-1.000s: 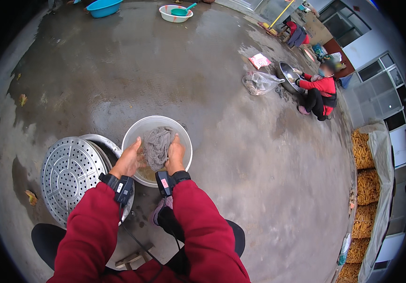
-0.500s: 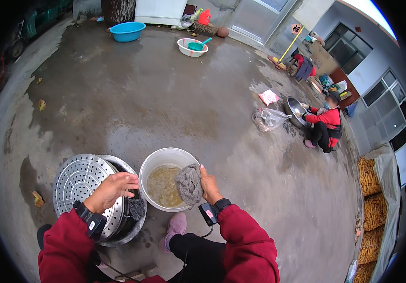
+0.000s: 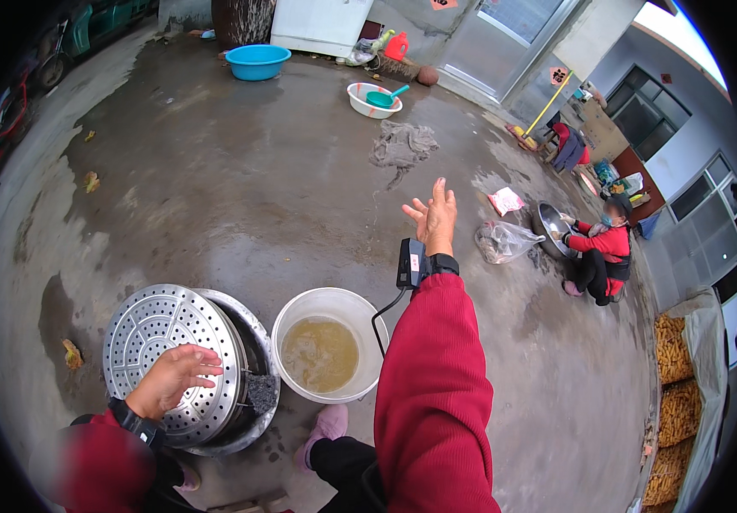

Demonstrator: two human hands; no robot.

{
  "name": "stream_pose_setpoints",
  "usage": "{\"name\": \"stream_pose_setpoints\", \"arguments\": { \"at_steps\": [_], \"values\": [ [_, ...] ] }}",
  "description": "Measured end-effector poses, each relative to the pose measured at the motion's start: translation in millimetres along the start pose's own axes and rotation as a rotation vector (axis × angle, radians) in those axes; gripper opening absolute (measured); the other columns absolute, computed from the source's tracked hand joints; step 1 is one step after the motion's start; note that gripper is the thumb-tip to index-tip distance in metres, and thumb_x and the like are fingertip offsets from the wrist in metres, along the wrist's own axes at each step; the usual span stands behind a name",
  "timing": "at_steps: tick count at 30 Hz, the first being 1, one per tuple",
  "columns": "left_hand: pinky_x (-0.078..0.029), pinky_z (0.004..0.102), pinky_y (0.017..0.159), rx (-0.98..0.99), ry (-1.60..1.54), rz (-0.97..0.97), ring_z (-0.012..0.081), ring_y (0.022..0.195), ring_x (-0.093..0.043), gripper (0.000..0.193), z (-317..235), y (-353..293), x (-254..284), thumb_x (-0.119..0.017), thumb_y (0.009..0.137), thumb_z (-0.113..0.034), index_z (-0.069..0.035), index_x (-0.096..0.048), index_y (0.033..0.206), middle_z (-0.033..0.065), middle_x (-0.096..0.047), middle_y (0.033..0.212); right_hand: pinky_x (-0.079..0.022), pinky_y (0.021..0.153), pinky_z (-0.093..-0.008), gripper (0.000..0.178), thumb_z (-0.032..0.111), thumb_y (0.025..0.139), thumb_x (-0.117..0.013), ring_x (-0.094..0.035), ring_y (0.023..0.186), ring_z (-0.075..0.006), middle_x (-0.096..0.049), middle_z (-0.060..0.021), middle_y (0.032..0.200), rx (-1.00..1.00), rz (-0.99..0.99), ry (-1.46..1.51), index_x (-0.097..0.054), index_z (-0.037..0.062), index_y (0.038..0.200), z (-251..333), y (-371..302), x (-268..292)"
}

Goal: The person scrubs a perforated metal steamer insert with a steel wool pad, rinses it in a white bucket, and then scrubs the inside of a large metal basin. The person repeatedly dips the pad into the bucket and scrubs different areas of the basin.

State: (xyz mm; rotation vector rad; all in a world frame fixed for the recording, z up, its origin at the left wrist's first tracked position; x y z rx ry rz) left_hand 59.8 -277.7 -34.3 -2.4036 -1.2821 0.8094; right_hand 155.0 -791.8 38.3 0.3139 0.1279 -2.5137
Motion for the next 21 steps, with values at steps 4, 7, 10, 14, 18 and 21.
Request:
{"name": "stream_pose_setpoints", "arguments": {
  "at_steps": [4, 7, 10, 14, 18, 21],
  "values": [
    [-0.05, 0.0341, 0.082, 0.005, -0.008, 0.005, 0.0254, 0.1, -0.062, 0.021, 3.5, -6.0, 5.3, -0.048, 0.094, -0.013, 0.002, -0.056, 0.107, 0.0139, -0.061, 0.108, -0.058, 0.061, -0.0308, 0.059, 0.022, 0.09, -0.059, -0.057, 0.105, -0.0237, -0.049, -0.0198, 0.127, 0.096, 0.354, -0.231, -0.035, -0.0031, 0.137, -42.9, -56.6, -18.5],
    [-0.052, 0.0361, 0.081, 0.007, 0.027, -0.031, 0.0273, 0.102, -0.063, 0.022, 5.6, -10.4, 12.7, -0.049, 0.095, -0.015, 0.002, -0.057, 0.106, 0.0144, -0.062, 0.107, -0.057, 0.059, -0.0343, 0.052, 0.022, 0.088, -0.061, -0.06, 0.098, -0.0244, -0.057, -0.0184, 0.119, -0.27, 0.566, -0.607, -0.045, -0.0056, 0.13, -133.9, -136.7, 9.3],
    [-0.051, 0.0336, 0.08, -0.01, 0.061, -0.054, 0.0238, 0.1, -0.062, 0.022, 4.0, -18.2, 21.8, -0.05, 0.095, -0.017, 0.001, -0.057, 0.106, 0.013, -0.062, 0.105, -0.056, 0.064, -0.0375, 0.048, 0.026, 0.081, -0.069, -0.063, 0.092, -0.0293, -0.064, -0.0205, 0.106, -0.461, 0.851, -1.178, -0.059, -0.0057, 0.116, -201.8, -200.4, 43.3],
    [-0.051, 0.0299, 0.073, -0.102, 0.085, -0.215, 0.0185, 0.089, -0.063, 0.019, -1.7, -30.5, 59.9, -0.052, 0.093, -0.016, -0.001, -0.059, 0.102, 0.0093, -0.064, 0.096, -0.046, 0.09, -0.0386, 0.048, 0.032, 0.077, -0.07, -0.062, 0.1, -0.0363, -0.064, -0.0266, 0.103, -0.052, 1.033, -1.196, -0.064, -0.0056, 0.107, -204.6, -214.6, 15.8],
    [-0.046, 0.023, 0.057, -0.291, 0.23, -0.623, 0.0083, 0.06, -0.053, 0.015, 4.7, -46.0, 163.8, -0.05, 0.09, -0.008, -0.004, -0.063, 0.096, 0.0016, -0.059, 0.076, -0.047, 0.089, -0.0382, 0.048, 0.031, 0.08, -0.068, -0.061, 0.102, -0.037, -0.064, -0.0259, 0.106, 0.056, 0.902, -1.033, -0.062, -0.0059, 0.11, -162.0, -208.8, -24.7],
    [-0.045, 0.0263, 0.061, -0.361, 0.449, -0.967, 0.0148, 0.066, -0.057, 0.031, 36.9, -73.8, 272.3, -0.046, 0.08, 0.001, -0.001, -0.062, 0.106, 0.0062, -0.062, 0.078, -0.049, 0.085, -0.0372, 0.043, 0.023, 0.081, -0.068, -0.063, 0.098, -0.0348, -0.064, -0.028, 0.102, 0.044, 0.932, -0.86, -0.061, -0.0075, 0.111, -125.8, -231.6, -53.7]
  ]
}}
Point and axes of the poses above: each hand's wrist, its own y-axis towards the middle knuckle, its own x-axis out of the back of the hand, z = x × y, the point moved 7 cm from there along y, towards the middle knuckle
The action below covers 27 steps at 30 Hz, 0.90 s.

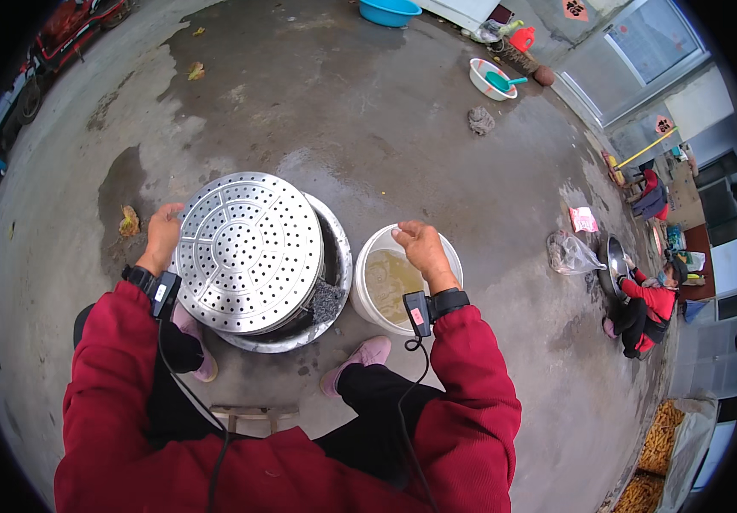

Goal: The person scrubs a perforated metal steamer insert with a steel wool pad, rinses it in a white bucket, and then scrubs the inside of a large metal basin. The person repeatedly dips the pad into the bucket and scrubs different areas of the basin.

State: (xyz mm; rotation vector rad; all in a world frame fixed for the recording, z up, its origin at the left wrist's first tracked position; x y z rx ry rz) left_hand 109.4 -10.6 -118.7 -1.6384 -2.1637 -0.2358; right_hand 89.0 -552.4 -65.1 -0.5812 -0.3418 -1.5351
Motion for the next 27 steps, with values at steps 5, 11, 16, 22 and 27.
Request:
{"name": "stream_pose_setpoints", "arguments": {
  "at_steps": [5, 11, 16, 22, 27],
  "values": [
    [-0.047, 0.0384, 0.088, 0.357, 0.645, -0.067, 0.0393, 0.106, -0.058, 0.053, 130.3, 34.2, 55.5, -0.055, 0.079, -0.041, 0.003, -0.063, 0.107, 0.026, -0.062, 0.11, -0.048, 0.084, -0.0334, 0.041, 0.019, 0.085, -0.065, -0.063, 0.098, -0.0277, -0.065, -0.0228, 0.106, 0.024, 0.108, -0.158, -0.058, -0.0083, 0.115, 53.4, -15.0, -44.3],
    [-0.034, 0.0427, 0.103, 0.495, 0.525, 0.051, 0.0405, 0.125, -0.042, 0.065, 190.9, 20.7, 55.7, -0.023, 0.097, -0.045, 0.007, -0.056, 0.117, 0.029, -0.052, 0.124, -0.047, 0.09, -0.04, 0.046, 0.015, 0.081, -0.063, -0.06, 0.101, -0.0396, -0.061, -0.0268, 0.109, -0.058, 0.081, -0.36, -0.052, -0.0078, 0.121, 33.2, -33.4, -144.3],
    [-0.039, 0.0412, 0.095, 0.579, 0.388, -0.021, 0.0361, 0.114, -0.049, 0.062, 236.4, 5.3, 31.4, -0.026, 0.097, -0.043, 0.007, -0.058, 0.114, 0.0257, -0.056, 0.118, -0.029, 0.109, -0.0434, 0.071, 0.001, 0.074, -0.057, -0.03, 0.131, -0.0442, -0.031, -0.0252, 0.144, -0.257, -0.105, -0.451, -0.029, -0.004, 0.139, -22.9, -76.1, -202.4],
    [-0.045, 0.0395, 0.086, 0.577, 0.126, 0.051, 0.0309, 0.101, -0.058, 0.058, 259.4, -16.7, 5.5, -0.029, 0.098, -0.041, 0.007, -0.06, 0.11, 0.0218, -0.062, 0.111, -0.031, 0.106, -0.0459, 0.074, 0.006, 0.069, -0.068, -0.026, 0.135, -0.0387, -0.027, -0.0199, 0.146, -0.23, 0.061, -0.746, -0.037, 0.0062, 0.136, -63.4, -102.0, -233.2],
    [-0.049, 0.0361, 0.076, 0.59, -0.004, 0.206, 0.0237, 0.087, -0.064, 0.052, 226.2, -31.5, 3.2, -0.033, 0.098, -0.038, 0.005, -0.062, 0.106, 0.0158, -0.066, 0.102, -0.043, 0.092, -0.0451, 0.032, 0.007, 0.077, -0.059, -0.04, 0.124, -0.0359, -0.048, -0.0162, 0.129, -0.014, -0.006, -0.738, -0.055, 0.0029, 0.109, -80.8, -96.1, -243.9]
  ]
}}
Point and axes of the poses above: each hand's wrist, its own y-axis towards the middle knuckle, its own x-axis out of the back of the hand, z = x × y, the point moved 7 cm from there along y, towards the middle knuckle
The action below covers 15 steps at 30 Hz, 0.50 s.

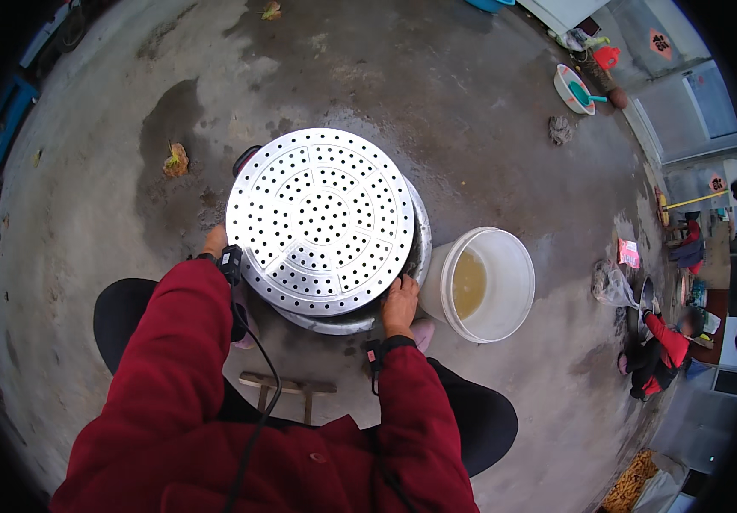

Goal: The person scrubs a perforated metal steamer insert with a steel wool pad, rinses it in a white bucket, and then scrubs the inside of a large metal basin. The person repeatedly dips the pad into the bucket and scrubs different areas of the basin.

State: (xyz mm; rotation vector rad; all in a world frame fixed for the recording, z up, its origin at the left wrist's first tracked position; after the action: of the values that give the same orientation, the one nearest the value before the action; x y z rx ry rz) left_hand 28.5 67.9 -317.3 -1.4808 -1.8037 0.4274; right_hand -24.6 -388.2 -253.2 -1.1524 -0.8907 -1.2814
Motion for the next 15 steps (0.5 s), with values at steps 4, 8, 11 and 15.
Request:
{"name": "stream_pose_setpoints", "arguments": {
  "at_steps": [4, 8, 11, 15],
  "values": [
    [-0.048, 0.0332, 0.072, -0.002, -0.474, 0.09, 0.0196, 0.08, -0.062, 0.046, -23.0, -15.8, -6.2, -0.04, 0.098, -0.037, 0.001, -0.065, 0.103, 0.0108, -0.067, 0.096, -0.047, 0.081, -0.0424, 0.012, 0.008, 0.081, -0.05, -0.051, 0.105, -0.0329, -0.058, -0.0118, 0.097, 0.125, -0.133, -0.117, -0.058, 0.0014, 0.086, 2.3, 0.0, -9.6],
    [-0.048, 0.0315, 0.073, -0.039, -0.799, 0.113, 0.0183, 0.079, -0.061, 0.041, -57.8, -19.7, 4.3, -0.047, 0.097, -0.038, -0.002, -0.067, 0.102, 0.0078, -0.067, 0.093, -0.049, 0.076, -0.04, 0.011, 0.01, 0.08, -0.052, -0.054, 0.095, -0.0307, -0.057, -0.0112, 0.092, 0.168, -0.157, -0.098, -0.059, 0.0047, 0.086, 2.7, -1.0, -11.2],
    [-0.047, 0.0269, 0.074, -0.318, -0.57, 0.012, 0.0148, 0.077, -0.059, 0.035, -111.5, -37.8, 24.2, -0.053, 0.095, -0.036, -0.003, -0.066, 0.094, 0.0054, -0.066, 0.089, -0.05, 0.077, -0.0403, 0.013, 0.01, 0.081, -0.052, -0.054, 0.093, -0.0329, -0.058, -0.0132, 0.094, 0.16, -0.144, -0.056, -0.06, 0.0039, 0.088, 3.6, 0.2, -10.6],
    [-0.048, 0.0278, 0.071, -0.329, -0.539, 0.03, 0.0126, 0.074, -0.059, 0.031, -168.9, -90.2, 14.3, -0.052, 0.096, -0.032, -0.004, -0.063, 0.095, 0.0027, -0.065, 0.087, -0.05, 0.075, -0.0404, 0.017, 0.009, 0.082, -0.051, -0.054, 0.092, -0.0357, -0.057, -0.017, 0.095, 0.103, -0.106, -0.049, -0.058, 0.0037, 0.096, 7.9, 5.8, -18.9]
  ]
}}
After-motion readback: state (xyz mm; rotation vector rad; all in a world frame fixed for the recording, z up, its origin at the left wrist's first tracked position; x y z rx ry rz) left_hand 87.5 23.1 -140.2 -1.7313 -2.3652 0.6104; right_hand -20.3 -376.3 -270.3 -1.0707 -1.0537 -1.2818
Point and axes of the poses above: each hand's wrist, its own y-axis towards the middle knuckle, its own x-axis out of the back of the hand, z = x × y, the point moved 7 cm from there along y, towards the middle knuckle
